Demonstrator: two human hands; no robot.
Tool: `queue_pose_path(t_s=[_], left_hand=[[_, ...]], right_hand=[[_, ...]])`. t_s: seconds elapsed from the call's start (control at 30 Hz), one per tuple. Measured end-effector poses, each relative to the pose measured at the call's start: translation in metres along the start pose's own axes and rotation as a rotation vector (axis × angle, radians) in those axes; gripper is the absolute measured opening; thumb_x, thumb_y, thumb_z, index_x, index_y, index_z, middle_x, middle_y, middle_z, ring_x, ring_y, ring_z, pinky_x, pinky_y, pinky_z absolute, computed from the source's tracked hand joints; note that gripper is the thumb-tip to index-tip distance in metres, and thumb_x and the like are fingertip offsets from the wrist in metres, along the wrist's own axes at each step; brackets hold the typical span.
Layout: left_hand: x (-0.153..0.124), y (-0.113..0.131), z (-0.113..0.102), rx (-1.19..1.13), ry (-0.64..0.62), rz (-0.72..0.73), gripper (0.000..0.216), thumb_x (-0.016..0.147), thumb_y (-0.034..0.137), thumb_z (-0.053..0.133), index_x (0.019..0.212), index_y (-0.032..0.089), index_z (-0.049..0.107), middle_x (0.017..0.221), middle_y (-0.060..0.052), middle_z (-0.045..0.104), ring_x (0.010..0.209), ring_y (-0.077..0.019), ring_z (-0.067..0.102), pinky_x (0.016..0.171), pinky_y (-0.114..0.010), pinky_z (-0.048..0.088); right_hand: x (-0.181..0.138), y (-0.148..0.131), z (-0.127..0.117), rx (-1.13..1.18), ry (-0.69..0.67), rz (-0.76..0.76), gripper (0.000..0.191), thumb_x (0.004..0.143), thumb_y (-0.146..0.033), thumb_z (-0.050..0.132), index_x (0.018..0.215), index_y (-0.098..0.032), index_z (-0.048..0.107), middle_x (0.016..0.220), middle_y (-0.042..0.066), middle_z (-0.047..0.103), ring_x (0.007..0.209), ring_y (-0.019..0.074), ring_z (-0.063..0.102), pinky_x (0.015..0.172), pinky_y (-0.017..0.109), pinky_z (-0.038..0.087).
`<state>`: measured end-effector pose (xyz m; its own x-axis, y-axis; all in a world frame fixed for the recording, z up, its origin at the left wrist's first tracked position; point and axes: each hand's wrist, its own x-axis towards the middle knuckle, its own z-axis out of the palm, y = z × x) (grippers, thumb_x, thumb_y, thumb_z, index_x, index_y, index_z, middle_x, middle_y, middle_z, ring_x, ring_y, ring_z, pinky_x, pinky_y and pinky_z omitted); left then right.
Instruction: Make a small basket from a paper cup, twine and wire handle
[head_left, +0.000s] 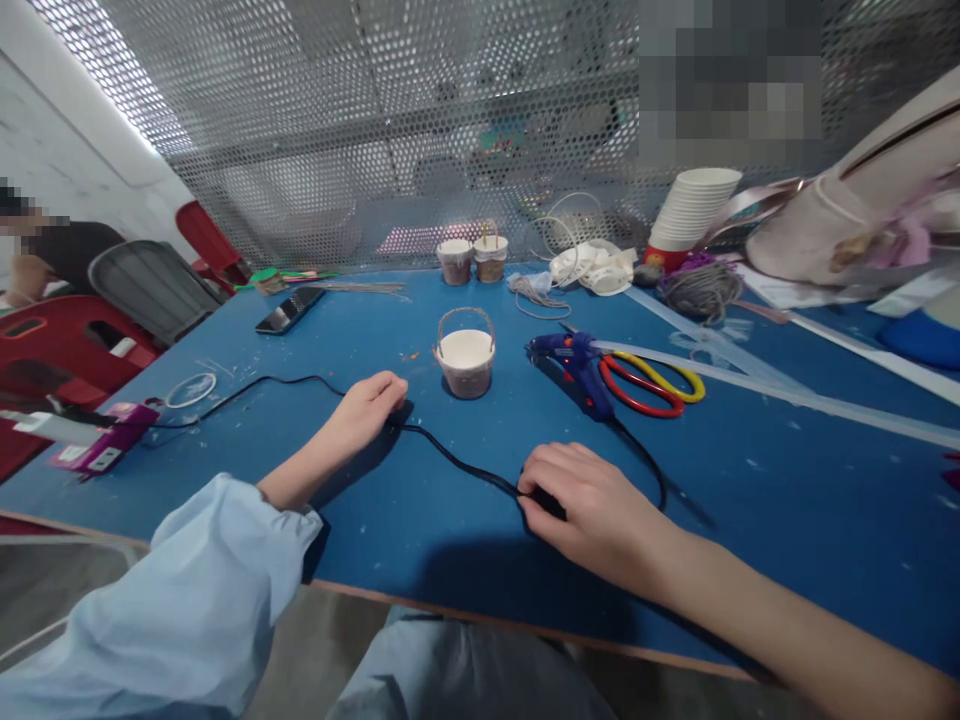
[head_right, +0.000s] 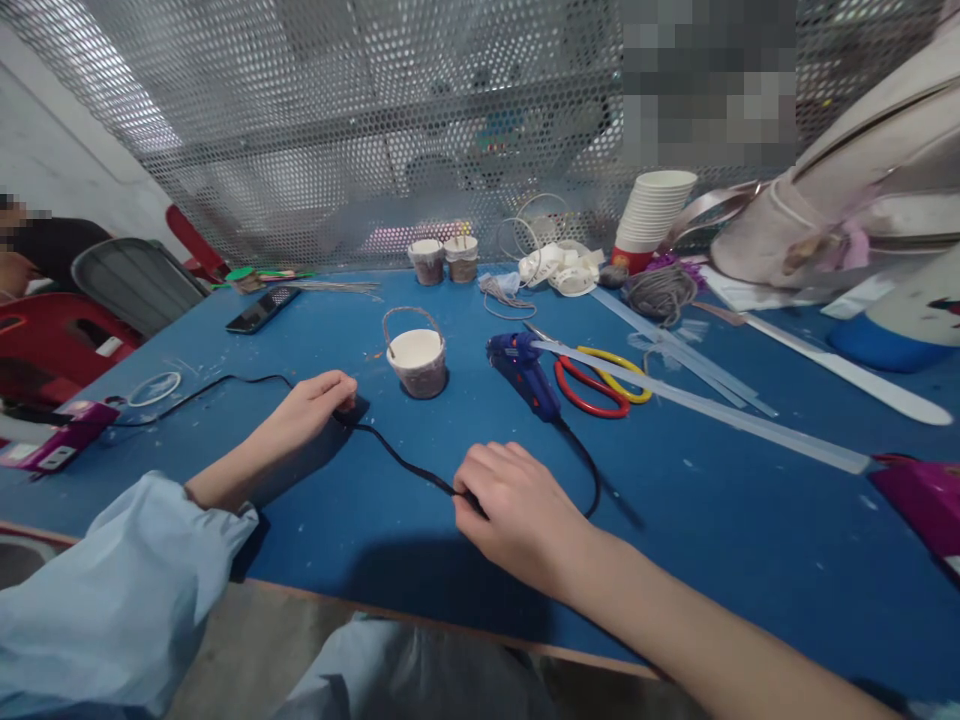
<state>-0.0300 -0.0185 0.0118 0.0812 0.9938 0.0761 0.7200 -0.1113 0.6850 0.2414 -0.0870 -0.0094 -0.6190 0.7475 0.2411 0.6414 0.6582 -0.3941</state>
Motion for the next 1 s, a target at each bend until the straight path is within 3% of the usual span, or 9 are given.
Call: queue_pose_path(t_s=[0.1,0.17,0.33,0.57,0.77,0.9,1.0], left_hand=[[-0.008,0.003,-0.011,0.084,0.154,0.029,0.037,0.087,0.044,0.039,0.059,0.021,0.04,0.057,0.004,0.039,0.057,-0.0132,0.04,0.057,-0.026,0.032],[-0.015,0.004,-0.018,0.16,0.19,0.046,0.038,0.087,0.044,0.042,0.057,0.02,0.04,0.055,0.004,0.038,0.055,-0.0126,0.039,0.056,-0.026,0.031],[-0.031,-0.005,-0.024,0.335,0.012,0.167,0.023,0.083,0.034,0.052,0.072,0.017,0.064,0.071,-0.002,0.063,0.065,-0.016,0.056,0.064,-0.027,0.042],[-0.037,-0.03,-0.001,0.57,0.011,0.294,0.027,0.089,0.019,0.048,0.08,0.012,0.072,0.077,-0.01,0.064,0.074,-0.0216,0.059,0.07,-0.032,0.048],[-0.038,-0.032,0.021,0.531,0.095,0.405,0.027,0.092,0.022,0.048,0.084,0.012,0.072,0.08,-0.01,0.062,0.078,-0.0219,0.058,0.072,-0.035,0.052],[-0.042,-0.029,0.033,0.526,0.117,0.4,0.034,0.096,0.024,0.04,0.109,0.007,0.066,0.112,-0.02,0.064,0.105,-0.028,0.06,0.093,-0.044,0.05],[-0.052,-0.02,0.04,0.577,0.003,0.357,0.05,0.098,0.037,0.035,0.128,0.001,0.053,0.14,-0.026,0.049,0.132,-0.0338,0.045,0.108,-0.051,0.039]], right_hand=[[0.001,0.0,-0.002,0.088,0.002,0.126,0.01,0.084,-0.013,0.055,0.076,-0.019,0.057,0.076,0.0,0.059,0.067,0.0148,0.051,0.068,0.031,0.036],[0.002,0.0,-0.003,0.159,0.016,0.182,0.01,0.083,-0.014,0.054,0.075,-0.019,0.056,0.074,0.0,0.058,0.065,0.0144,0.05,0.067,0.031,0.037],[0.006,-0.002,-0.009,0.394,0.119,0.281,0.014,0.083,-0.022,0.05,0.07,-0.021,0.056,0.072,0.0,0.056,0.062,0.0137,0.051,0.06,0.028,0.041],[0.012,-0.004,-0.02,0.492,0.193,0.432,0.017,0.081,-0.033,0.053,0.071,-0.021,0.059,0.067,0.001,0.058,0.059,0.014,0.05,0.054,0.026,0.041],[0.014,-0.002,-0.02,0.471,0.203,0.421,0.017,0.08,-0.034,0.054,0.069,-0.021,0.059,0.067,0.001,0.059,0.058,0.0135,0.05,0.053,0.025,0.042],[0.014,-0.003,-0.02,0.455,0.214,0.408,0.017,0.08,-0.033,0.055,0.069,-0.021,0.059,0.068,0.001,0.06,0.057,0.0133,0.05,0.052,0.024,0.042],[0.014,-0.003,-0.02,0.458,0.215,0.41,0.015,0.08,-0.032,0.054,0.07,-0.021,0.059,0.069,0.001,0.06,0.058,0.0131,0.051,0.054,0.024,0.043]])
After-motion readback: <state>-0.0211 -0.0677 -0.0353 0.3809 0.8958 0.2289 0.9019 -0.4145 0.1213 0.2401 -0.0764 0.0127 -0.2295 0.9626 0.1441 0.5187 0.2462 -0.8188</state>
